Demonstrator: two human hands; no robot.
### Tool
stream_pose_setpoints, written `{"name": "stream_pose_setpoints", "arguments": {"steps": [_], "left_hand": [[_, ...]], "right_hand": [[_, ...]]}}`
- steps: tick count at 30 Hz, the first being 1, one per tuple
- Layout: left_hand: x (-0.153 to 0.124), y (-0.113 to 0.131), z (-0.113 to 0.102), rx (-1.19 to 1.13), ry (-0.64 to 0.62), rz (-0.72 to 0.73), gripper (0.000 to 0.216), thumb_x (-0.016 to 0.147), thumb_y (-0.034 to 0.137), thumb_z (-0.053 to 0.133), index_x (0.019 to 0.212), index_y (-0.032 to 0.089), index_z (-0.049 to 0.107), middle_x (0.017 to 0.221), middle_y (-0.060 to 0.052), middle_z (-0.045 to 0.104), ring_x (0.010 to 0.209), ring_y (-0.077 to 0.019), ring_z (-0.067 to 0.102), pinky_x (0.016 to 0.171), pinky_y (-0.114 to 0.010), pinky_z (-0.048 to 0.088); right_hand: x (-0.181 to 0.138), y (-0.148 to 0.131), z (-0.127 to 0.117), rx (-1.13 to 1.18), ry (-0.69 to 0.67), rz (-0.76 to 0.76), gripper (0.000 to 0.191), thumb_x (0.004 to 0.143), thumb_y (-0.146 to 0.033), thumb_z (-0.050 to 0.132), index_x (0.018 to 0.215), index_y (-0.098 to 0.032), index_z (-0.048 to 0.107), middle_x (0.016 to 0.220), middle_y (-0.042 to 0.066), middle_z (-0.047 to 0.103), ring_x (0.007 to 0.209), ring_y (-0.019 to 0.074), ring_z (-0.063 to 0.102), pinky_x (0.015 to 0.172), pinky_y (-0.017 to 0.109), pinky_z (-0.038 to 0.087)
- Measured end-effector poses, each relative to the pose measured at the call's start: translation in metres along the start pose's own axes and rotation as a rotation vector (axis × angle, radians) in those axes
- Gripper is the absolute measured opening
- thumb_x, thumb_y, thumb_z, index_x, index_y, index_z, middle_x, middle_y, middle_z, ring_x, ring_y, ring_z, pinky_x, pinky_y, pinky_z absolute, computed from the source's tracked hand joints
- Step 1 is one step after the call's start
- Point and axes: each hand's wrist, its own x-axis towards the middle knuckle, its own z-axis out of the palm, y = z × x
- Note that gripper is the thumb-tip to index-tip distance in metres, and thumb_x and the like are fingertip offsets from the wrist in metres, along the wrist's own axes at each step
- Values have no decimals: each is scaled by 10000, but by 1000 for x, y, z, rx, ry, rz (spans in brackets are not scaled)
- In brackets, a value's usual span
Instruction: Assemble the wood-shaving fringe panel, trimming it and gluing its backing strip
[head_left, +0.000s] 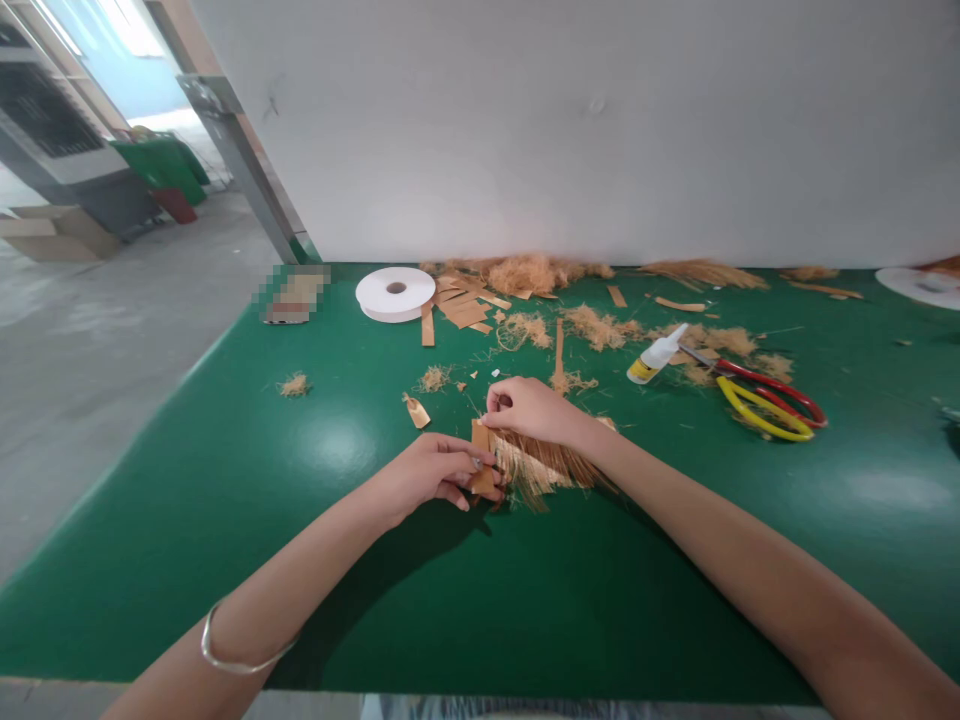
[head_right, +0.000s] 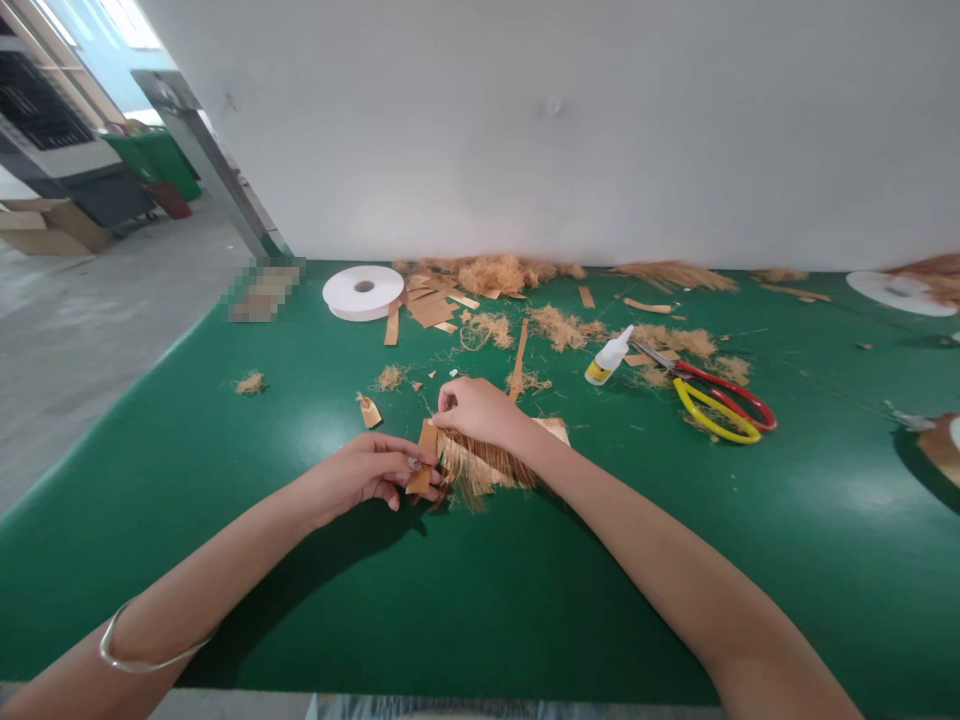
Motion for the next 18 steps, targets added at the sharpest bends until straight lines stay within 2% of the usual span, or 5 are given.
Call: {"name": "stream_pose_setpoints", "arguments": {"steps": [4, 8, 11, 14, 18], "left_hand": [[-5, 4, -3, 92, -52, -51, 272, 695, 174, 551, 945, 105, 632, 870, -116, 719, 721, -177, 695, 465, -188, 438], [-13, 8, -7, 393, -115, -64, 427, 805, 347, 505, 1184, 157, 552, 584, -23, 664, 455, -135, 598, 398, -196, 350], [-17, 9, -7, 788, 116, 125, 415, 850, 437, 442, 1162, 208, 591, 456, 30, 542, 395, -121, 490, 434, -217, 340], [-16, 7, -6, 1203, 377, 364, 347, 868, 394, 426, 1072, 224, 650, 601, -15, 571, 594, -166, 533, 536, -249, 366], [-10, 2, -8, 1548, 424, 640, 347, 886, 368, 422, 1093, 202, 645, 842, -81, 560, 863, -233, 483, 708, -324, 407]], "right_hand": [[1, 1, 0, 12, 4, 1, 215, 746, -391, 566, 679, -188, 548, 742, 32, 618, 619, 129, 521, 538, 254, 316], [2, 3, -2, 59, -4, 2, 206, 747, -380, 561, 679, -187, 534, 708, 21, 579, 600, 121, 496, 535, 255, 314], [1, 6, -5, 107, 17, -18, 229, 767, -400, 542, 685, -189, 512, 667, 2, 518, 562, 109, 451, 533, 260, 315], [-3, 8, -8, 178, 76, -84, 260, 792, -430, 529, 693, -193, 492, 629, -19, 466, 545, 102, 416, 543, 262, 311], [-11, 7, -12, 334, 148, -153, 285, 803, -452, 537, 703, -189, 492, 624, -29, 435, 549, 94, 382, 549, 258, 296]]}}
